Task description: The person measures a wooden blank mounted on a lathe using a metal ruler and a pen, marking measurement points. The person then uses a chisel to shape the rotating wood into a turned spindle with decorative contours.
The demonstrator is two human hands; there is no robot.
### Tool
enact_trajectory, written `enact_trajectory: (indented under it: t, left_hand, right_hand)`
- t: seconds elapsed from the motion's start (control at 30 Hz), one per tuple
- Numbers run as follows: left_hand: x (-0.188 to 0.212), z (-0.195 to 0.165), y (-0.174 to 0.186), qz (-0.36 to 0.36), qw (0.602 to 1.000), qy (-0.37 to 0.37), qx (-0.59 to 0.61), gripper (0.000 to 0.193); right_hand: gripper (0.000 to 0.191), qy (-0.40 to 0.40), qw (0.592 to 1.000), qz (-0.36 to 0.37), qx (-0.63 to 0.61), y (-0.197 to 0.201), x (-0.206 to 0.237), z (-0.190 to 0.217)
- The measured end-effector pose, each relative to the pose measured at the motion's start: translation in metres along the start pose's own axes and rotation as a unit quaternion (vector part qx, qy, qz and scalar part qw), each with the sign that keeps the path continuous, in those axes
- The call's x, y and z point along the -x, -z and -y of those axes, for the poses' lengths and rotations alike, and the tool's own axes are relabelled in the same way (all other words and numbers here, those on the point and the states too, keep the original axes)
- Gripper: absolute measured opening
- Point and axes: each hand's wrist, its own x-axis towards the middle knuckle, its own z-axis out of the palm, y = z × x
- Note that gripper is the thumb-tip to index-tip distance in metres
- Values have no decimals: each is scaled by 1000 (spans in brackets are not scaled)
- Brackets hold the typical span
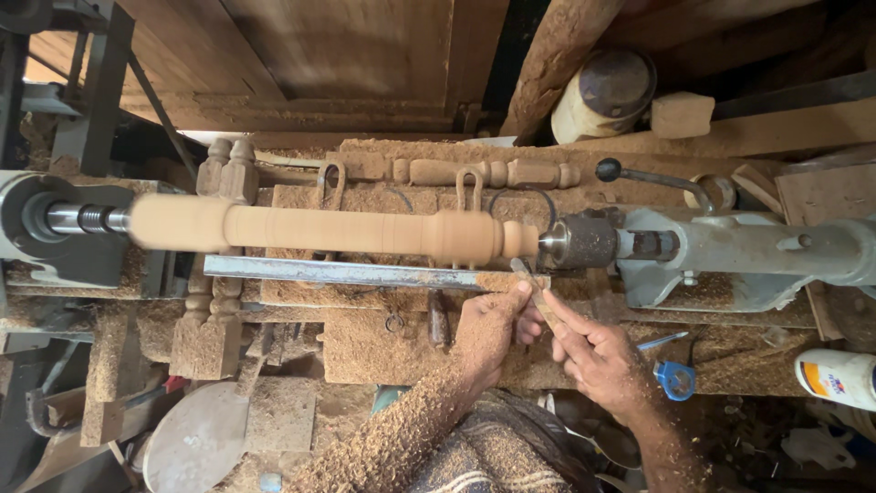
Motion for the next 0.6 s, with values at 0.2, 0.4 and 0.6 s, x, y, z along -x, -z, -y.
enact_trajectory:
  t: [0.2,0.4,0.6]
  left_hand:
    - [1,0,0,1,1000,7,9,28]
    - [-1,-3,1,6,1000,3,-3,29]
    - [-1,-4,-1,3,1000,-1,-3,29]
  right_hand:
    - [51,3,1000,2,27,2,0,3]
    - [52,-13,1000,-13,-16,-5,1,3]
    - [52,-19,999,-41,-22,-12,4,3]
